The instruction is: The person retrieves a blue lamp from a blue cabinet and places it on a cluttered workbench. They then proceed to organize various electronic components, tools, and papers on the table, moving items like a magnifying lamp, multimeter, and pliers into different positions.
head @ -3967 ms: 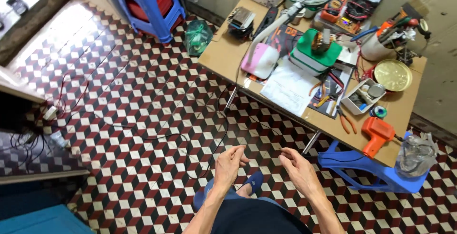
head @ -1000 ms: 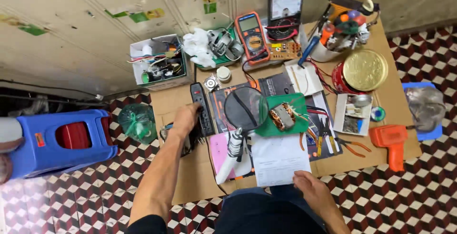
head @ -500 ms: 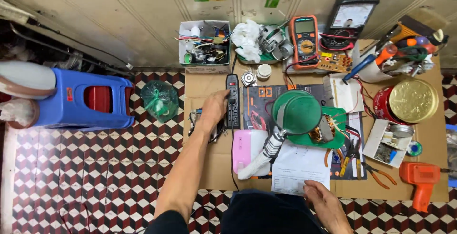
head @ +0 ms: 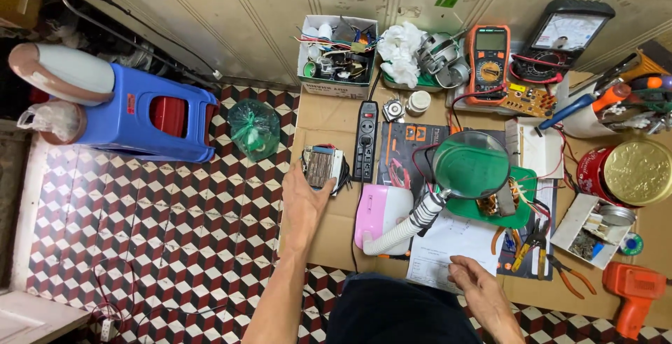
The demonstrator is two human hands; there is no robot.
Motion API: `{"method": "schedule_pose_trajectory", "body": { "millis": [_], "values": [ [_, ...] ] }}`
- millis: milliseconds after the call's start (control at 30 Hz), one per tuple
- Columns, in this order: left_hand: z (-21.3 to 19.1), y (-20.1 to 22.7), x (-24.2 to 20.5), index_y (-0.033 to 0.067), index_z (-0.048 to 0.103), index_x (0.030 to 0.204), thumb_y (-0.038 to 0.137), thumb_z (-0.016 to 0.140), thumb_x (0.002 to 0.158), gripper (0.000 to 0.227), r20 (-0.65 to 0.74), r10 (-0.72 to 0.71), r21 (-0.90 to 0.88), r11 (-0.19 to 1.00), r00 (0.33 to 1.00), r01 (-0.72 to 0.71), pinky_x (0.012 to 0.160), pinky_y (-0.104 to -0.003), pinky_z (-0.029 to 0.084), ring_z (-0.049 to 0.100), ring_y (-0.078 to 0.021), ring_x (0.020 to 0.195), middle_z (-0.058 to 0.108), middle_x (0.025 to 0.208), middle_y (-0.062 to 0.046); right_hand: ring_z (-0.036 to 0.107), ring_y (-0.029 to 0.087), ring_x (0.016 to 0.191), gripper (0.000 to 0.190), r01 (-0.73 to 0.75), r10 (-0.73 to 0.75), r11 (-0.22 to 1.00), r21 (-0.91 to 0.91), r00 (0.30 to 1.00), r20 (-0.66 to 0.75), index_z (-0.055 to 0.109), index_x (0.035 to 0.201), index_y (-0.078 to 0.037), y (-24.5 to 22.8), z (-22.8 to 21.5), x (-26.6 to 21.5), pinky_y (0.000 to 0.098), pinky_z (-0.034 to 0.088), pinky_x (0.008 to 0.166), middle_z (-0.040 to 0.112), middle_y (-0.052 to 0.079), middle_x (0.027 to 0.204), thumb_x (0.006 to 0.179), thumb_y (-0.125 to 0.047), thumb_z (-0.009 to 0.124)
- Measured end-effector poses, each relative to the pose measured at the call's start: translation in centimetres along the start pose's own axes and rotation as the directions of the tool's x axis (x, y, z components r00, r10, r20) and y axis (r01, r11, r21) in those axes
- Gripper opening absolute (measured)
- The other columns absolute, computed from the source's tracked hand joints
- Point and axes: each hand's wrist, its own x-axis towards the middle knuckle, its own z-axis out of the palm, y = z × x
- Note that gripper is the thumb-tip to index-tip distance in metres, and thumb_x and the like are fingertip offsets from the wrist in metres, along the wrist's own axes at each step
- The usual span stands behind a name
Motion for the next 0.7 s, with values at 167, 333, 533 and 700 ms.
{"method": "schedule_pose_trajectory", "body": {
  "millis": [167,333,533,700],
  "values": [
    [3.1,-0.4,0.4,-0.0041,0.050,0.138,0.032,0.090,0.068,0.089,-0.037,-0.107,0.135,0.985,0.994,0.111,0.102,-0.049,0.041,0.052,-0.0379,0.122,0.061,0.124,-0.021,0.072,0.024,0.109,0.049,0.051,-0.050,0.998,0.030,0.998,-0.023,0.064,0.135,-0.003,1.1,0.0,0.7,0.0351,0.052,0.097,0.077,0.016,0.117,0.095,-0.032,0.062],
    [4.1,-1.5,0.0,-0.0034,0.051,0.138,0.033,0.089,0.070,0.086,-0.070,-0.073,0.155,0.984,0.995,0.083,0.101,-0.049,0.042,0.053,-0.0364,0.121,0.063,0.119,-0.019,0.073,0.024,0.105,0.048,0.090,-0.089,0.992,0.087,0.996,-0.022,0.065,0.133,-0.002,3.1,0.5,2.3,0.0350,0.054,0.095,0.077,0.016,0.115,0.094,-0.030,0.064],
    [3.0,0.1,-0.1,-0.0056,0.048,0.142,0.035,0.087,0.074,0.088,-0.048,-0.050,0.153,0.987,0.998,0.057,0.101,-0.051,0.041,0.052,-0.0396,0.122,0.061,0.124,-0.023,0.074,0.021,0.101,0.047,0.145,-0.144,0.989,0.007,0.988,-0.050,0.066,0.132,-0.003,-1.8,1.0,-1.4,0.0333,0.055,0.092,0.078,0.012,0.111,0.094,-0.031,0.064],
    [-1.0,7.2,-1.8,-0.0077,0.048,0.144,0.036,0.076,0.088,0.077,0.011,0.001,-0.078,0.997,1.000,0.000,0.107,-0.049,0.041,0.052,-0.0405,0.126,0.058,0.137,-0.027,0.074,0.019,0.102,0.047,0.154,-0.157,0.987,-0.042,0.986,-0.056,0.065,0.132,-0.004,-3.2,0.8,-3.0,0.0316,0.054,0.094,0.079,0.011,0.109,0.094,-0.031,0.063]
  ]
}}
